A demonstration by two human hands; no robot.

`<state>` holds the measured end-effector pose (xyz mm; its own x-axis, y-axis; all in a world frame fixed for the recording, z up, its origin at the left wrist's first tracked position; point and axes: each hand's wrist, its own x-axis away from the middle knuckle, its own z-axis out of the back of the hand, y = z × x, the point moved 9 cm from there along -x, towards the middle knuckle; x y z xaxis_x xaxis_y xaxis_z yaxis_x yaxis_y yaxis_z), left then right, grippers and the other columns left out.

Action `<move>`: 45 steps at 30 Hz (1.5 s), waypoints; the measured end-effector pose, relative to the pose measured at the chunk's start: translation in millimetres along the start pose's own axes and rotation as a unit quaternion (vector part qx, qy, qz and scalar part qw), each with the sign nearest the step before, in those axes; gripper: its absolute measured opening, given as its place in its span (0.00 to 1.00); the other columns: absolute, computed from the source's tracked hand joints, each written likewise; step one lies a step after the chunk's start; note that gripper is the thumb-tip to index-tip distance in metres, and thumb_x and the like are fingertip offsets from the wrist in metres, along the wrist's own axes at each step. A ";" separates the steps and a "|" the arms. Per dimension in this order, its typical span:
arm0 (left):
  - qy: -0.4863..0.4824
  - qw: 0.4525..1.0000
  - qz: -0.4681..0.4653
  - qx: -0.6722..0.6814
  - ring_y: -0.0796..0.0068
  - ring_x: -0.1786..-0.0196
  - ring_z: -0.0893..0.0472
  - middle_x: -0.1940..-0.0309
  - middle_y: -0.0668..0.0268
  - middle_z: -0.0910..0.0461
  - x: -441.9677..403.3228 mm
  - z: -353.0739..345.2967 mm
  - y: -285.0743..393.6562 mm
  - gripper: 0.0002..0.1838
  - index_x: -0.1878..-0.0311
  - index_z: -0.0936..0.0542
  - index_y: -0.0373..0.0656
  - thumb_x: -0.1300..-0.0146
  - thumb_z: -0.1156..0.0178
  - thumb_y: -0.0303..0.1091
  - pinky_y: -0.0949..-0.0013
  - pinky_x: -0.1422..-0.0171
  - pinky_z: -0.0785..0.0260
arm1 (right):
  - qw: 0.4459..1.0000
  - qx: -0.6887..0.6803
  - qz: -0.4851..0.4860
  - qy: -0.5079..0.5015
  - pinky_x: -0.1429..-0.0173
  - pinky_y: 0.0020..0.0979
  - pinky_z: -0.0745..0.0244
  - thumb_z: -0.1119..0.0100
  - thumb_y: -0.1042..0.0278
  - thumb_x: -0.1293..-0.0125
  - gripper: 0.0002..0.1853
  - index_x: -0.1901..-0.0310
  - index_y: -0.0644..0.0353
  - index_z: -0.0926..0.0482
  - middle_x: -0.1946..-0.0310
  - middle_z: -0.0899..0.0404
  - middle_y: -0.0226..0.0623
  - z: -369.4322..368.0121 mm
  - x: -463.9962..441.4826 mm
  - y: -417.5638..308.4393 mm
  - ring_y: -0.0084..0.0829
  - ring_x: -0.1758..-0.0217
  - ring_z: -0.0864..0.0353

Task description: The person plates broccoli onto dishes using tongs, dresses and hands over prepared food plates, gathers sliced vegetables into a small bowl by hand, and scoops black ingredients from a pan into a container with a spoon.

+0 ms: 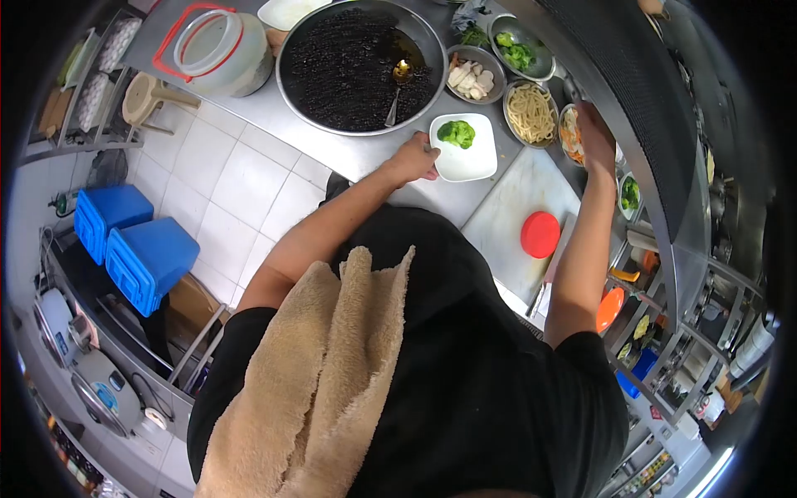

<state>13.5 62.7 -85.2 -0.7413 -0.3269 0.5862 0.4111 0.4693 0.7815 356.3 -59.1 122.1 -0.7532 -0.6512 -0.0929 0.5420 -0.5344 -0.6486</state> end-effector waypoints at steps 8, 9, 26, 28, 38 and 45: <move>-0.013 1.000 0.005 -0.010 0.57 0.59 0.11 0.56 0.45 0.20 -0.3 -8.5 0.1 0.25 0.32 0.40 0.27 0.23 0.45 0.30 0.60 0.54 0.11 | 0.984 0.069 -0.089 -0.135 0.46 0.39 0.20 0.36 0.57 0.27 0.19 0.44 0.61 0.15 0.58 0.12 0.54 -47.4 179.2 -21.1 0.48 0.52 0.11; -0.014 1.000 0.005 -0.012 0.57 0.59 0.11 0.56 0.45 0.20 -2.2 -8.7 -2.0 0.25 0.32 0.40 0.27 0.23 0.45 0.30 0.60 0.54 0.11 | 0.980 0.097 -0.103 -0.142 0.47 0.41 0.20 0.37 0.57 0.27 0.18 0.44 0.61 0.15 0.58 0.12 0.54 -56.1 185.6 -20.9 0.50 0.53 0.12; -0.028 0.999 -0.001 0.015 0.62 0.61 0.11 0.58 0.49 0.17 10.9 -6.0 -5.8 0.25 0.34 0.36 0.29 0.25 0.40 0.33 0.64 0.59 0.13 | 0.941 0.336 0.023 0.020 0.37 0.51 0.25 0.51 0.41 0.25 0.29 0.48 0.62 0.13 0.49 0.14 0.57 -63.8 -58.1 18.3 0.57 0.42 0.16; -0.022 1.000 0.000 0.018 0.62 0.61 0.11 0.57 0.49 0.17 18.0 -3.9 -5.3 0.26 0.34 0.36 0.28 0.25 0.40 0.34 0.64 0.59 0.14 | 0.922 0.384 0.041 0.025 0.38 0.51 0.24 0.50 0.41 0.25 0.29 0.48 0.61 0.12 0.49 0.14 0.55 -91.8 -113.8 59.6 0.55 0.42 0.16; -0.031 0.998 -0.018 -0.057 0.61 0.59 0.12 0.54 0.50 0.19 -1.4 -8.5 0.0 0.23 0.39 0.32 0.27 0.27 0.39 0.34 0.63 0.58 0.14 | 0.924 0.287 0.167 0.190 0.40 0.43 0.23 0.47 0.41 0.25 0.26 0.40 0.53 0.15 0.49 0.12 0.45 -24.2 -59.9 26.1 0.44 0.45 0.13; 0.095 0.983 -0.068 -0.142 0.64 0.67 0.11 0.56 0.54 0.14 -10.7 17.1 19.7 0.26 0.29 0.29 0.36 0.29 0.44 0.34 0.64 0.58 0.15 | 0.994 -0.045 -0.083 -0.057 0.56 0.24 0.29 0.35 0.57 0.25 0.22 0.40 0.66 0.16 0.67 0.19 0.26 -6.7 114.4 -26.7 0.19 0.64 0.26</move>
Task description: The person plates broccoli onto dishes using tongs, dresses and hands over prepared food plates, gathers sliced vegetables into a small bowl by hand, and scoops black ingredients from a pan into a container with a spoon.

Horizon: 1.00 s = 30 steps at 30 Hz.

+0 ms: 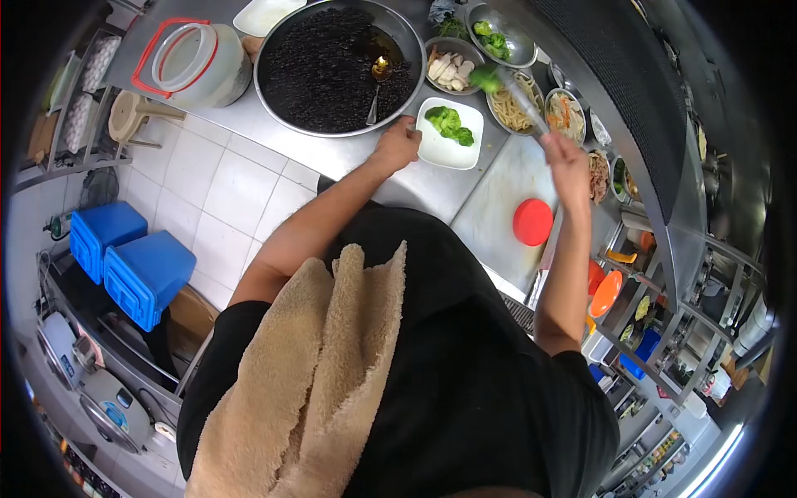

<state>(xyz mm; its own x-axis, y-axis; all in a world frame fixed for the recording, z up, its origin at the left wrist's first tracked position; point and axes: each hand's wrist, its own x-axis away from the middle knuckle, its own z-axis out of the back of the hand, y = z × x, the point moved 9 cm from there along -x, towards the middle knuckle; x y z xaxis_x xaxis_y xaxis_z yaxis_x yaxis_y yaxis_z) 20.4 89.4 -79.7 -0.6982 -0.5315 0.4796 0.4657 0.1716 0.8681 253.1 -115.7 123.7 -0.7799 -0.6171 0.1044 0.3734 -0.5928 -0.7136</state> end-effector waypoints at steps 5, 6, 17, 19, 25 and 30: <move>0.002 0.991 0.014 0.134 0.65 0.58 0.14 0.51 0.53 0.19 4.2 -4.6 -16.7 0.28 0.27 0.33 0.33 0.26 0.48 0.34 0.64 0.58 0.15 | 0.994 0.008 -0.013 -0.105 0.61 0.25 0.28 0.35 0.59 0.24 0.20 0.41 0.65 0.16 0.69 0.20 0.25 -64.8 62.6 35.0 0.21 0.69 0.26; -0.008 0.988 0.027 0.151 0.65 0.56 0.15 0.50 0.53 0.20 7.2 -6.4 -17.9 0.28 0.26 0.34 0.33 0.25 0.49 0.35 0.63 0.58 0.15 | 0.993 0.029 0.007 -0.114 0.60 0.27 0.26 0.35 0.59 0.24 0.20 0.40 0.64 0.16 0.69 0.17 0.28 -73.2 66.4 28.2 0.23 0.69 0.23; -0.081 0.984 0.086 0.136 0.65 0.59 0.15 0.51 0.54 0.20 26.7 -11.3 -20.4 0.25 0.32 0.31 0.32 0.25 0.48 0.38 0.63 0.60 0.16 | 0.981 0.154 0.073 -0.092 0.47 0.44 0.20 0.37 0.52 0.26 0.20 0.41 0.56 0.16 0.54 0.12 0.49 -52.4 39.6 -4.8 0.51 0.53 0.13; -0.097 0.982 0.097 0.131 0.66 0.60 0.15 0.53 0.55 0.20 25.5 -14.0 -21.7 0.23 0.35 0.29 0.32 0.25 0.46 0.39 0.63 0.60 0.17 | 0.985 0.155 0.053 -0.062 0.46 0.44 0.21 0.38 0.51 0.26 0.22 0.40 0.56 0.17 0.53 0.13 0.50 -34.2 23.1 -3.4 0.51 0.51 0.13; -0.113 0.984 0.087 0.105 0.67 0.62 0.15 0.57 0.58 0.20 25.1 -22.0 -22.8 0.18 0.45 0.25 0.35 0.24 0.44 0.43 0.63 0.61 0.18 | 0.938 0.319 0.098 0.093 0.36 0.45 0.25 0.49 0.41 0.24 0.30 0.41 0.61 0.17 0.48 0.13 0.52 -16.0 -130.1 3.5 0.54 0.42 0.16; -0.112 0.986 0.049 0.114 0.65 0.60 0.14 0.58 0.58 0.20 20.1 -22.8 -31.4 0.17 0.49 0.25 0.34 0.22 0.45 0.42 0.63 0.62 0.17 | 0.921 0.373 0.095 0.058 0.33 0.48 0.27 0.51 0.38 0.25 0.30 0.43 0.58 0.14 0.42 0.15 0.50 -44.7 -211.8 -0.5 0.53 0.37 0.18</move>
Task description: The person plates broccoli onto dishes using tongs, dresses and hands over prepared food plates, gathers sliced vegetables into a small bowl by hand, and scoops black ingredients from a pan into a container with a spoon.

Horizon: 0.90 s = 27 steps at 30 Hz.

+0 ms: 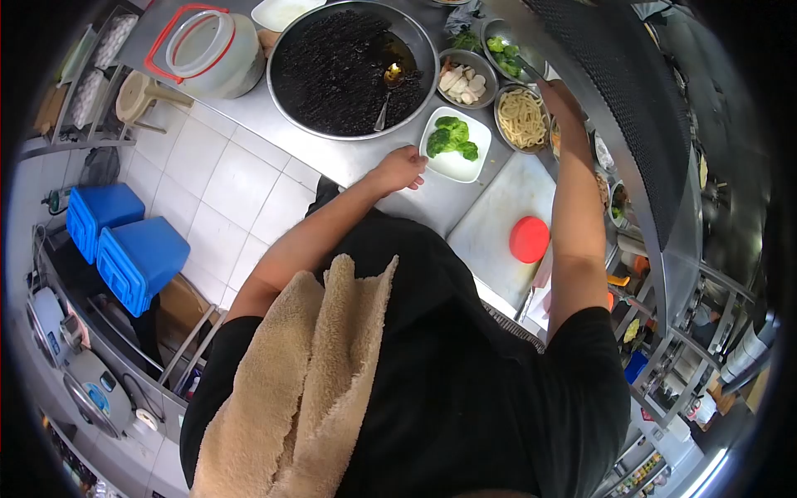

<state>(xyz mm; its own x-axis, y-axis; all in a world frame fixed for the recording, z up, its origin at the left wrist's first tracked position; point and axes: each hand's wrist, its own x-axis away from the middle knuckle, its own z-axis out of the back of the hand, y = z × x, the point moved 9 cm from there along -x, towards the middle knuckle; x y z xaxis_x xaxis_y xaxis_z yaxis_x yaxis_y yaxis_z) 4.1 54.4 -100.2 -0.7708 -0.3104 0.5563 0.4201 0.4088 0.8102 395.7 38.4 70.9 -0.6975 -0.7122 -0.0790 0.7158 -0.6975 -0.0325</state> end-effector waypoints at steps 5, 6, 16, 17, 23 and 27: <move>0.028 1.000 -0.010 0.009 0.66 0.62 0.13 0.58 0.56 0.18 0.9 7.2 7.3 0.16 0.47 0.25 0.33 0.20 0.46 0.40 0.64 0.62 0.16 | 0.990 -0.022 0.088 0.108 0.33 0.50 0.27 0.51 0.39 0.24 0.28 0.43 0.55 0.13 0.42 0.16 0.50 17.1 3.5 -13.5 0.53 0.36 0.19; 0.034 0.999 -0.011 0.017 0.66 0.62 0.12 0.58 0.56 0.18 1.3 8.8 8.3 0.17 0.46 0.25 0.32 0.20 0.47 0.40 0.64 0.62 0.16 | 0.988 -0.026 0.090 0.119 0.33 0.50 0.28 0.51 0.40 0.24 0.28 0.43 0.55 0.14 0.42 0.16 0.50 29.8 16.7 -20.6 0.53 0.36 0.19; 0.082 0.996 -0.036 0.026 0.68 0.60 0.12 0.55 0.55 0.18 -2.5 15.1 14.9 0.20 0.38 0.27 0.32 0.17 0.52 0.40 0.67 0.57 0.15 | 0.998 0.046 0.029 0.010 0.32 0.50 0.27 0.52 0.41 0.23 0.27 0.42 0.54 0.17 0.40 0.18 0.51 -17.5 14.4 -47.1 0.56 0.35 0.21; 0.085 0.995 -0.034 0.033 0.68 0.59 0.12 0.55 0.55 0.18 -0.4 14.6 15.2 0.20 0.38 0.28 0.32 0.17 0.51 0.41 0.66 0.57 0.15 | 0.998 0.048 0.026 -0.012 0.32 0.50 0.27 0.53 0.42 0.23 0.26 0.42 0.54 0.17 0.39 0.18 0.51 -29.3 9.9 -42.2 0.56 0.35 0.21; 0.078 0.996 -0.008 0.044 0.70 0.60 0.13 0.56 0.58 0.18 5.5 18.6 5.1 0.21 0.36 0.28 0.33 0.19 0.48 0.42 0.67 0.58 0.16 | 0.986 -0.025 0.114 0.122 0.49 0.43 0.21 0.45 0.48 0.24 0.21 0.48 0.57 0.13 0.57 0.11 0.45 6.2 25.4 -28.1 0.49 0.54 0.12; 0.065 0.995 -0.001 0.075 0.71 0.61 0.14 0.57 0.59 0.18 -0.2 21.5 4.3 0.22 0.36 0.27 0.34 0.19 0.49 0.45 0.68 0.59 0.16 | 0.886 -0.402 -0.135 -0.187 0.74 0.21 0.47 0.36 0.53 0.26 0.15 0.52 0.56 0.12 0.79 0.34 0.17 29.4 123.4 0.2 0.12 0.78 0.41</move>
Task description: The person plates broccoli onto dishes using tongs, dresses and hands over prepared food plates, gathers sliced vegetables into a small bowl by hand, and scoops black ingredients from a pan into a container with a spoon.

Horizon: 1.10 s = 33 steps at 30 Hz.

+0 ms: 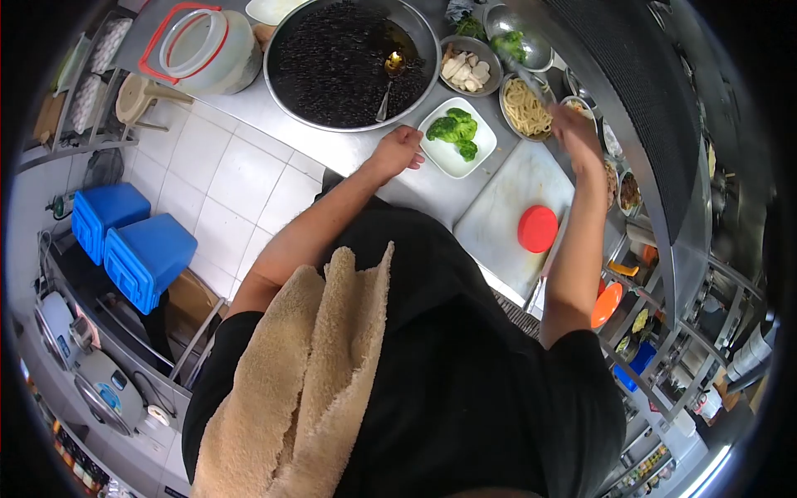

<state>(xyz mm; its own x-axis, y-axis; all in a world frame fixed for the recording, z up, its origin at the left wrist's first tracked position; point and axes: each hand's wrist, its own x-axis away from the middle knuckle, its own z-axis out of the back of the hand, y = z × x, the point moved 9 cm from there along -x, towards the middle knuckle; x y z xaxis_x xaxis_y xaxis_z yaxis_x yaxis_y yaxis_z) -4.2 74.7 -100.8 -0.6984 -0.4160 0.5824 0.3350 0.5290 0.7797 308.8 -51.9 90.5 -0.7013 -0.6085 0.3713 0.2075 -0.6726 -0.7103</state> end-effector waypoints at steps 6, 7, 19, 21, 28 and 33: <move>-0.006 0.998 0.040 0.055 0.68 0.61 0.13 0.57 0.57 0.17 -11.5 -3.2 -5.9 0.26 0.36 0.27 0.36 0.17 0.55 0.52 0.65 0.57 0.15 | 0.954 -0.172 -0.150 -0.196 0.81 0.20 0.55 0.38 0.59 0.24 0.15 0.49 0.63 0.14 0.80 0.34 0.17 -53.3 137.9 57.0 0.12 0.84 0.46; 0.000 0.997 0.045 0.058 0.67 0.61 0.12 0.57 0.57 0.17 -9.9 -3.0 -4.6 0.27 0.36 0.27 0.36 0.17 0.56 0.52 0.65 0.57 0.15 | 0.940 -0.203 -0.176 -0.209 0.81 0.20 0.55 0.38 0.59 0.23 0.15 0.48 0.64 0.15 0.80 0.34 0.17 -63.8 146.8 67.6 0.12 0.83 0.47; 0.005 0.997 0.050 0.057 0.64 0.59 0.12 0.56 0.55 0.17 -3.7 -4.2 -1.8 0.28 0.35 0.28 0.36 0.17 0.57 0.54 0.64 0.56 0.14 | 0.918 -0.177 -0.263 -0.238 0.79 0.22 0.55 0.41 0.50 0.21 0.19 0.52 0.60 0.16 0.80 0.38 0.18 -89.3 179.1 87.3 0.13 0.82 0.48; 0.004 0.998 0.048 0.051 0.64 0.59 0.12 0.56 0.55 0.17 -3.2 -5.4 -0.5 0.28 0.35 0.28 0.36 0.17 0.57 0.54 0.64 0.56 0.14 | 0.941 -0.107 -0.224 -0.231 0.78 0.23 0.54 0.42 0.49 0.21 0.19 0.55 0.59 0.15 0.79 0.37 0.18 -68.9 182.2 78.9 0.13 0.82 0.48; 0.012 1.000 0.000 -0.003 0.68 0.60 0.11 0.57 0.56 0.16 -3.3 -8.8 5.8 0.23 0.38 0.26 0.33 0.17 0.54 0.46 0.66 0.59 0.15 | 0.988 0.138 0.012 -0.062 0.64 0.37 0.30 0.40 0.50 0.25 0.22 0.58 0.66 0.14 0.77 0.24 0.42 -70.6 145.8 19.2 0.33 0.73 0.25; 0.018 0.993 -0.055 -0.102 0.69 0.62 0.11 0.57 0.53 0.15 1.1 -7.5 19.8 0.19 0.43 0.24 0.30 0.18 0.53 0.39 0.66 0.61 0.14 | 0.967 0.253 0.034 -0.005 0.58 0.40 0.25 0.38 0.53 0.27 0.19 0.54 0.64 0.14 0.71 0.18 0.53 -103.4 134.2 -14.4 0.45 0.66 0.17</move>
<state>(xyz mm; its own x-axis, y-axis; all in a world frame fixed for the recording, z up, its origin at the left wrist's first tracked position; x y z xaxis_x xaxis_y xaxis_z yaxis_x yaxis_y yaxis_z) 6.4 79.2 -83.0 -0.7161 -0.4917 0.4954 0.3808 0.3197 0.8676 141.1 -80.4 88.7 -0.6683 -0.6606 0.3421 0.5612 -0.7495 -0.3511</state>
